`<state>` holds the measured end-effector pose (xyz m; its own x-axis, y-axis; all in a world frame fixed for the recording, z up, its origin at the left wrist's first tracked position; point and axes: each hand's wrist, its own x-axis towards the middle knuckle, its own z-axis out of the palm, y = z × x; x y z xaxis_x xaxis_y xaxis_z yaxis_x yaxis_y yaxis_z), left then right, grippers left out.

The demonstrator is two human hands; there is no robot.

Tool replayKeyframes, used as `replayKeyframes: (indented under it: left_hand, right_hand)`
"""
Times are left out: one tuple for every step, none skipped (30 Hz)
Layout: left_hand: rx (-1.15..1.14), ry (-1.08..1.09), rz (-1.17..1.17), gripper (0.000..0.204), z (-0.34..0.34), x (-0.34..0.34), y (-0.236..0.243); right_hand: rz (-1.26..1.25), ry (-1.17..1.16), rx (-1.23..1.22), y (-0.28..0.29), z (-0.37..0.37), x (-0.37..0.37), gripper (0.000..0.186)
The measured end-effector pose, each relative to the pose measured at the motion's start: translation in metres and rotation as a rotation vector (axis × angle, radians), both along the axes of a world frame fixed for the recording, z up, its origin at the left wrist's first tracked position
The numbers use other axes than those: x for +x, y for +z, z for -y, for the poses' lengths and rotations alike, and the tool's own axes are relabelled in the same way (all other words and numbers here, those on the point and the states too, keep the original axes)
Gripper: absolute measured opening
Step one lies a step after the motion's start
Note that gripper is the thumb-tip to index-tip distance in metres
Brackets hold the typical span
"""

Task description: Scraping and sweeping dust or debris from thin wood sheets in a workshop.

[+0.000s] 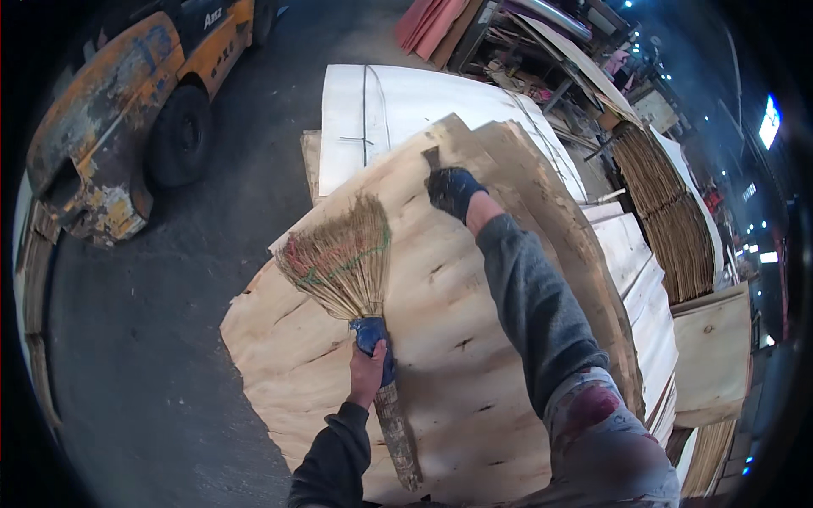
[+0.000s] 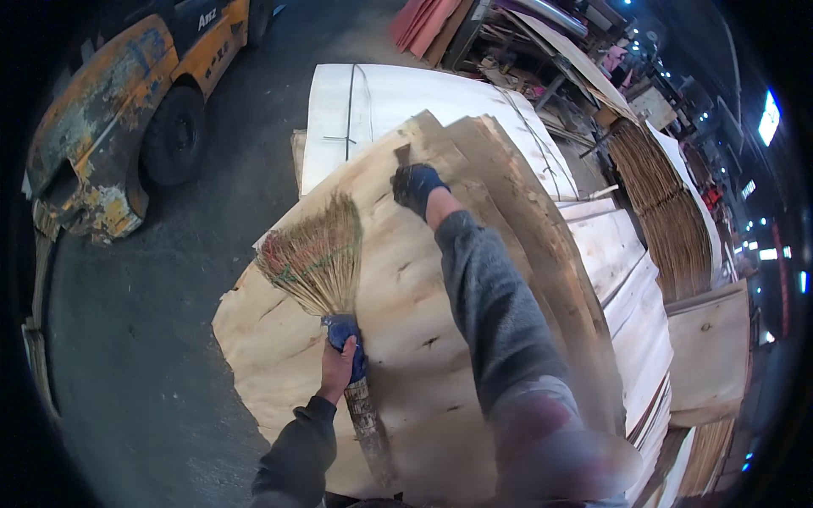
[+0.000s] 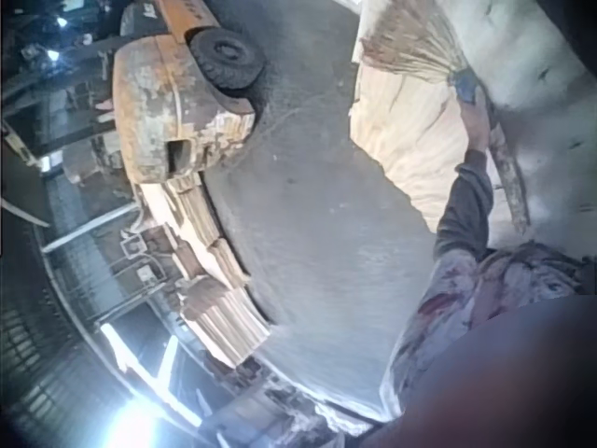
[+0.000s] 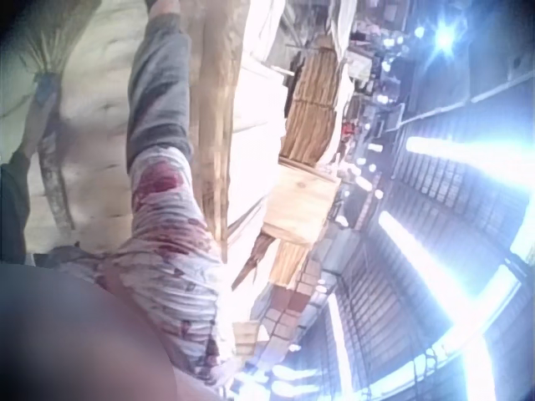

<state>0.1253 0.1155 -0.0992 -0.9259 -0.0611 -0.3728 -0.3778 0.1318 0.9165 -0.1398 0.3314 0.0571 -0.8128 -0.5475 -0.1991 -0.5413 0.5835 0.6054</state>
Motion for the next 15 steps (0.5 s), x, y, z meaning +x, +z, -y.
replayKeyframes:
  left_hand:
    - [0.018,0.009,-0.025,0.034,-0.005,0.002,-0.018]
    - [0.028,0.009,-0.011,0.034,-0.008,0.003,-0.019]
    - [0.016,0.025,-0.03,0.038,-0.009,0.003,-0.013]
    - [0.005,0.038,-0.05,0.042,-0.01,0.002,-0.009]
    - [0.004,0.033,-0.043,0.042,-0.005,0.003,-0.006]
    - [0.013,0.056,-0.024,0.041,0.006,0.002,-0.004]
    - [0.022,0.078,-0.007,0.041,0.016,0.001,-0.002]
    - [0.106,0.027,-0.017,0.041,-0.024,-0.003,0.005]
    - [0.034,0.047,-0.021,0.04,-0.003,-0.002,0.002]
    - [-0.04,0.067,-0.022,0.04,0.019,-0.002,-0.002]
    - [-0.025,0.054,-0.021,0.04,0.012,0.0,0.003]
    - [0.047,0.037,0.027,0.04,-0.004,0.0,0.004]
    - [0.112,0.022,0.072,0.041,-0.016,-0.001,0.004]
    - [0.094,0.029,0.073,0.041,-0.008,-0.002,0.0]
    - [0.044,0.04,0.048,0.041,0.004,-0.002,-0.003]
  right_hand:
    - [-0.049,0.114,0.067,0.002,-0.007,-0.018,0.011]
    - [-0.092,0.218,0.135,0.0,-0.013,-0.027,0.009]
    - [-0.082,0.213,0.139,-0.01,-0.013,-0.03,0.009]
    - [-0.083,0.157,-0.004,-0.021,-0.012,-0.031,0.009]
    - [-0.087,0.102,-0.154,-0.03,-0.007,-0.031,0.01]
    - [-0.09,0.06,-0.323,-0.033,0.012,-0.028,0.01]
    - [-0.124,0.089,-0.202,-0.039,0.026,-0.009,0.012]
    - [0.02,-0.132,-0.663,-0.084,-0.049,-0.027,0.012]
    - [0.012,-0.163,-0.5,-0.063,-0.003,-0.016,0.012]
    - [0.003,-0.19,-0.338,-0.036,0.043,-0.004,0.012]
    - [-0.028,-0.189,-0.26,-0.031,0.032,-0.014,0.013]
    - [-0.059,-0.2,-0.163,-0.032,0.006,-0.036,0.014]
    - [-0.202,0.168,-0.027,-0.039,-0.035,-0.053,0.014]
    - [-0.202,0.172,-0.046,-0.039,-0.022,-0.051,0.014]
    - [-0.191,0.144,-0.008,-0.032,-0.002,-0.045,0.014]
